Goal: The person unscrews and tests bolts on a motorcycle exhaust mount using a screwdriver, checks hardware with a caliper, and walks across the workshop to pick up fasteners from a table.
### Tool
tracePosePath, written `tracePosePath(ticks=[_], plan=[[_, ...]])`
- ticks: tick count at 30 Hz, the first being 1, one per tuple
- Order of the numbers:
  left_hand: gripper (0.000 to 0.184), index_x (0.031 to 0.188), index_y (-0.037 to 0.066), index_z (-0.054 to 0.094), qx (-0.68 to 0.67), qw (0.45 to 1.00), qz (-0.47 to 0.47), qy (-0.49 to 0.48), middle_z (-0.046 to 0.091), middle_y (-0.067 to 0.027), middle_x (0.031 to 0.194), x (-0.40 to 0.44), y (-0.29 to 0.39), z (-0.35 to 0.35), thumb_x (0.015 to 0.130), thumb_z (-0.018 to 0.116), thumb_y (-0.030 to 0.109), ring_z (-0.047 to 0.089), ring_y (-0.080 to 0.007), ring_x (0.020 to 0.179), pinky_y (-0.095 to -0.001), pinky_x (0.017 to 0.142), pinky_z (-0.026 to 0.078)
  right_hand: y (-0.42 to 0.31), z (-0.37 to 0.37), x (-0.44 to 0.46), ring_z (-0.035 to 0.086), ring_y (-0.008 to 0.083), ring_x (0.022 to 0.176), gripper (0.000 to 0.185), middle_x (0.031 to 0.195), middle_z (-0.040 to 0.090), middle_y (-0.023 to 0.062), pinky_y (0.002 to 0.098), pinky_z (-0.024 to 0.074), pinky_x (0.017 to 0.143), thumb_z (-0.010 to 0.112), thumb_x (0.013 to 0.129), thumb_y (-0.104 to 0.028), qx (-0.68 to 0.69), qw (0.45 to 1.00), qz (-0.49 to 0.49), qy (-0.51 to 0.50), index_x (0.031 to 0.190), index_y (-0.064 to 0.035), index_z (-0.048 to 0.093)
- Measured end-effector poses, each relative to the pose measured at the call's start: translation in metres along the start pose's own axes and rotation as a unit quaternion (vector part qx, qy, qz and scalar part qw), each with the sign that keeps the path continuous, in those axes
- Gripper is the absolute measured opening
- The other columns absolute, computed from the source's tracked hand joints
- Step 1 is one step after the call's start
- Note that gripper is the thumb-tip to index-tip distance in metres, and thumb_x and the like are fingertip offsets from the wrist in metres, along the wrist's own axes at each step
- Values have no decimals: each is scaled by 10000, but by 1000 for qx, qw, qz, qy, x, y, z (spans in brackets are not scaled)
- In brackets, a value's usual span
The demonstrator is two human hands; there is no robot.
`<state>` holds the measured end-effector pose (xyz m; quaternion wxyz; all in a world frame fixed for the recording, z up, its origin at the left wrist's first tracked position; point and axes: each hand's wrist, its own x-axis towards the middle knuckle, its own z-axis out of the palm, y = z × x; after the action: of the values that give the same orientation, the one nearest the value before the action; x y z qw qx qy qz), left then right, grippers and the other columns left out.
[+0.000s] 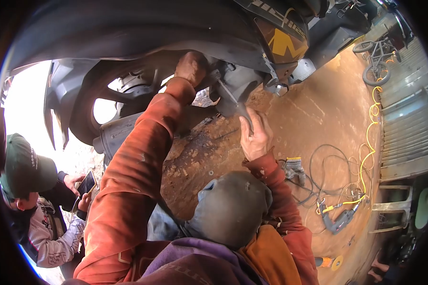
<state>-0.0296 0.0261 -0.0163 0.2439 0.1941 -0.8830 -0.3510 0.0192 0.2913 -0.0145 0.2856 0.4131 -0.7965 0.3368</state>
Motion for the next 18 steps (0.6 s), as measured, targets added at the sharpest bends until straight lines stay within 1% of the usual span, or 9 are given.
tracePosePath(ticks=[2,3,4,5,6,9,13,16,18], plan=[[179,858,46,718,0,1000,1,-6,680,-219,932,1,-1,0,750,598,124,636,-422,947,-451,809,520,5,4,2,589,103,637,149,884,653,155,205,456,535,661,909,-94,0,999,-18,27,984,4,578],[179,858,46,718,2,1000,2,-7,680,-219,932,2,-1,-1,750,598,124,636,-422,947,-451,809,520,8,-3,4,573,102,613,172,870,648,153,199,418,482,656,916,-113,261,926,268,-48,1009,8,577],[181,862,41,716,8,1000,5,-14,679,-220,937,2,-3,0,752,601,127,638,-420,944,-449,805,523,9,-9,6,558,101,590,196,855,643,151,193,381,429,652,922,-131,480,704,511,-117,1033,12,576],[183,866,36,713,13,1000,9,-22,678,-220,942,3,-4,2,753,604,130,639,-418,940,-448,800,525,16,-12,11,522,87,559,222,851,633,134,183,299,366,659,917,-157,572,609,537,-114,1035,7,568],[183,866,36,713,13,1000,12,-23,678,-220,942,5,-5,2,753,604,130,639,-418,940,-448,800,525,13,-13,10,522,87,559,222,851,633,134,183,299,366,659,917,-157,573,610,537,-111,1035,7,568],[243,974,29,683,-7,999,22,-44,662,-246,1006,7,-13,0,795,572,152,622,-439,988,-476,836,514,21,5,-7,603,157,698,272,886,631,96,286,500,582,729,840,-75,296,909,292,-29,1047,5,573],[304,917,-49,665,-56,993,52,-87,646,-302,933,-10,10,-25,770,577,202,630,-456,933,-461,804,517,3,-3,-4,642,169,821,212,919,642,68,338,516,727,696,882,-97,-11,1000,-20,-4,1073,-29,634],[358,887,-90,659,-68,993,9,-96,637,-331,901,-14,20,-32,750,580,231,636,-459,913,-446,800,519,3,6,-12,643,155,743,213,888,651,70,300,503,627,650,932,-171,238,918,315,-42,1072,-11,632],[385,874,-107,656,-50,994,-6,-95,636,-340,890,-14,18,-31,743,584,248,640,-458,907,-441,802,519,11,2,1,558,98,561,249,797,663,115,229,428,508,603,970,-217,386,841,379,-33,1030,24,625]])
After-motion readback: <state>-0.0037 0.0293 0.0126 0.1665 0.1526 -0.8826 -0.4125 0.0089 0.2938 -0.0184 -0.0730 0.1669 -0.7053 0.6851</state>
